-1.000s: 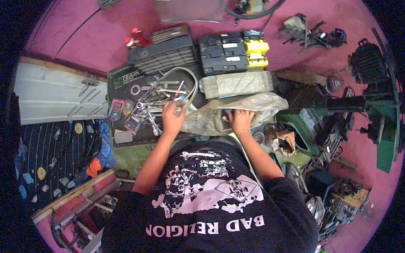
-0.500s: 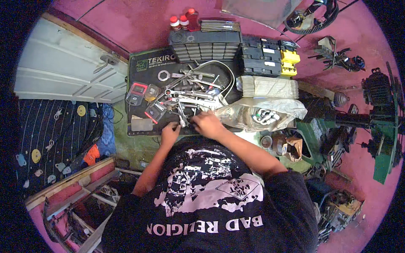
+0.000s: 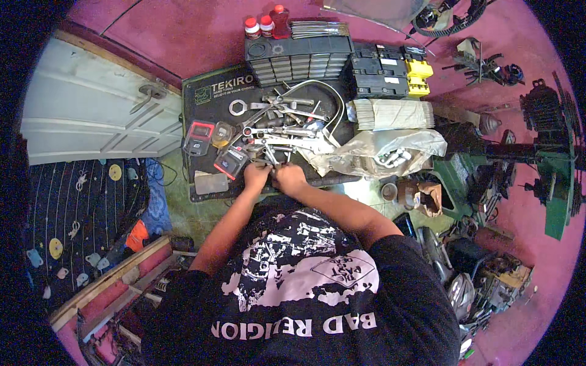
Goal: The person organizes a cluttered workbench by picking up various tools and hanging them on a wall-mounted rack. They handle wrenches, sockets, and other metal hardware, moving them from a pile on the table to a vertical storage system.
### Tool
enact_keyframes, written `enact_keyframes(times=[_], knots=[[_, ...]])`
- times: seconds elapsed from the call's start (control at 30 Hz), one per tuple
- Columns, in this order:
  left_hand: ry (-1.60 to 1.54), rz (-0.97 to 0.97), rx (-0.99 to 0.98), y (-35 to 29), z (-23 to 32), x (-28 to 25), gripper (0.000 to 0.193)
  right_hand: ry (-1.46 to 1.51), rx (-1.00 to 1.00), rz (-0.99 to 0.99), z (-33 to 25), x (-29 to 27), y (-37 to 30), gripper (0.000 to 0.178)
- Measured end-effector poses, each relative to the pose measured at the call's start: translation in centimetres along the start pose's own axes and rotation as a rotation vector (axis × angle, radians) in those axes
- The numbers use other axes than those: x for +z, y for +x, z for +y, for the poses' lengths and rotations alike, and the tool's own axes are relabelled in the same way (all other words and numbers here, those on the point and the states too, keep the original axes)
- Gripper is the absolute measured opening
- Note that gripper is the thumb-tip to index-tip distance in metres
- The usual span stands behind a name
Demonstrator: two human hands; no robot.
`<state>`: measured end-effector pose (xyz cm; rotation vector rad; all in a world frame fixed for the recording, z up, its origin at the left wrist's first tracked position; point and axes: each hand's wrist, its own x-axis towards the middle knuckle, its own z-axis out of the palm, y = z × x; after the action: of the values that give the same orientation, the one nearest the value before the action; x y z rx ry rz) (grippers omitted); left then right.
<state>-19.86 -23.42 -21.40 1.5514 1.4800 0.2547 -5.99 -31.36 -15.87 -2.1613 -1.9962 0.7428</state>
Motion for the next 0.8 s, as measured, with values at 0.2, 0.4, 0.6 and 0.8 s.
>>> enact_keyframes(times=[0.2, 0.4, 0.6, 0.8], knots=[[-0.397, -0.173, -0.333, -0.7, 0.8, -1.2, 0.027, 0.45, 0.174, 0.023, 1.6, -1.3, -1.3, 0.04], [-0.935, -0.333, -0.636, -1.9, 1.8, -3.0, 0.026, 0.801, 0.154, -0.223, 4.7, -3.7, -1.3, 0.034], [-0.96, -0.322, -0.585, -5.5, 7.4, -2.1, 0.022, 0.746, -0.157, -0.041, 8.1, -8.0, -4.9, 0.032], [-0.644, -0.561, -0.238, -7.0, 15.1, 3.4, 0.019, 0.568, -0.208, 0.129, 16.9, -14.1, -13.0, 0.045]])
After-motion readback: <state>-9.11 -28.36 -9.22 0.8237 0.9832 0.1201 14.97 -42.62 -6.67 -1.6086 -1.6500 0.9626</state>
